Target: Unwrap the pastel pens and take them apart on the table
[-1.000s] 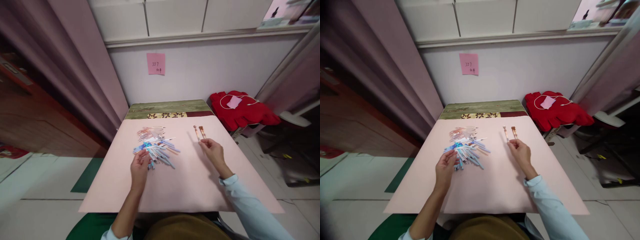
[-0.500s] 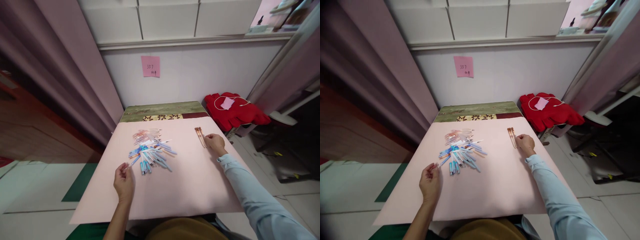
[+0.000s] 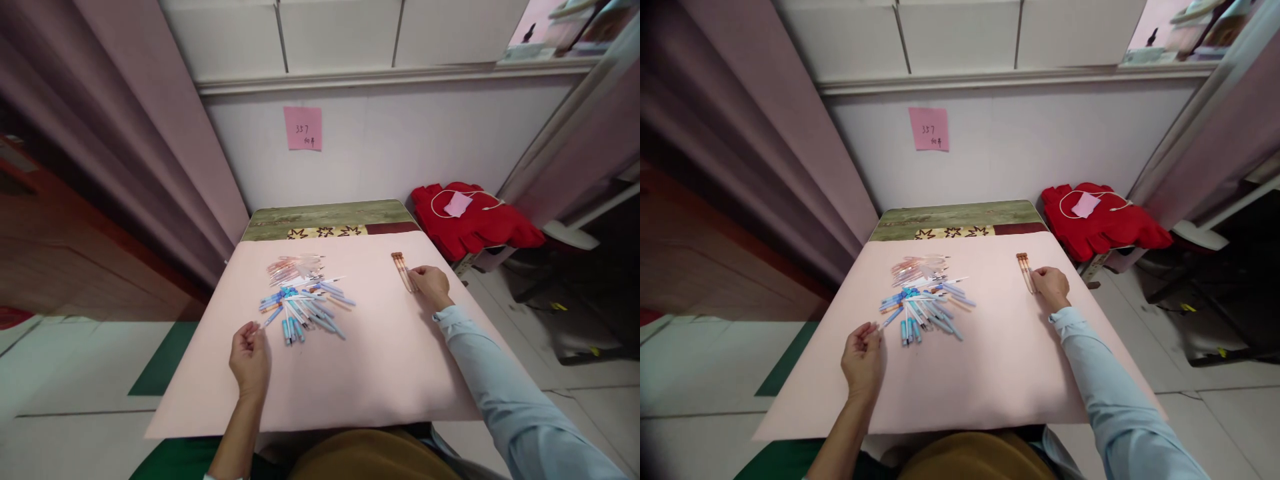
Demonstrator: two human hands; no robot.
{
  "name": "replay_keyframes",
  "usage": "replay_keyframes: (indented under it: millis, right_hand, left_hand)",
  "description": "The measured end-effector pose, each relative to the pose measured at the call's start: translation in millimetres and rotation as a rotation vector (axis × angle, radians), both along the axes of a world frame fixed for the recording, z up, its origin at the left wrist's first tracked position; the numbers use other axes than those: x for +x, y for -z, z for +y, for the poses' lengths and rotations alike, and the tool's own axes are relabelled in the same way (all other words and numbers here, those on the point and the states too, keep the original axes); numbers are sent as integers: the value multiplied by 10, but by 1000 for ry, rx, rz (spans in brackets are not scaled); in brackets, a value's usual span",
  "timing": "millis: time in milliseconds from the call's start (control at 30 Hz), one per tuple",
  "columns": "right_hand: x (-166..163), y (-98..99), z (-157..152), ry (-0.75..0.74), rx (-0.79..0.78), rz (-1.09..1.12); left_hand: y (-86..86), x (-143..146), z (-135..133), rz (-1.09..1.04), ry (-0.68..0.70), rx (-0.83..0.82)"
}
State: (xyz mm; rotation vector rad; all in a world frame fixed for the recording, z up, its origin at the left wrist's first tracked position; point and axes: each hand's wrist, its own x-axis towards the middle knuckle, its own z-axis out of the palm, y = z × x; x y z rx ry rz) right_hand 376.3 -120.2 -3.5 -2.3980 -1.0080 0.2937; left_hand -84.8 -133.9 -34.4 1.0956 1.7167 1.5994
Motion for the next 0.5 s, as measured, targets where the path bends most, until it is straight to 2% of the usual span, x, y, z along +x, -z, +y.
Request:
replay_keyframes:
  millis: [167, 267, 333, 400, 500]
  right_hand:
    - [85, 55, -46, -44, 32, 18]
    - [32, 61, -82, 22, 91, -2]
    - [-131, 48, -100, 84, 233, 2]
    - [-403, 32, -103, 67, 409, 76]
    - [-919, 25, -65, -139, 579, 289]
  left_hand:
    - [63, -25, -10, -12, 11, 0]
    - [96, -31, -13, -9, 4, 3]
    - [109, -29, -14, -2, 1, 11]
    - [113, -22, -18, 3, 2, 16]
    - [107, -12, -28, 7, -5, 22]
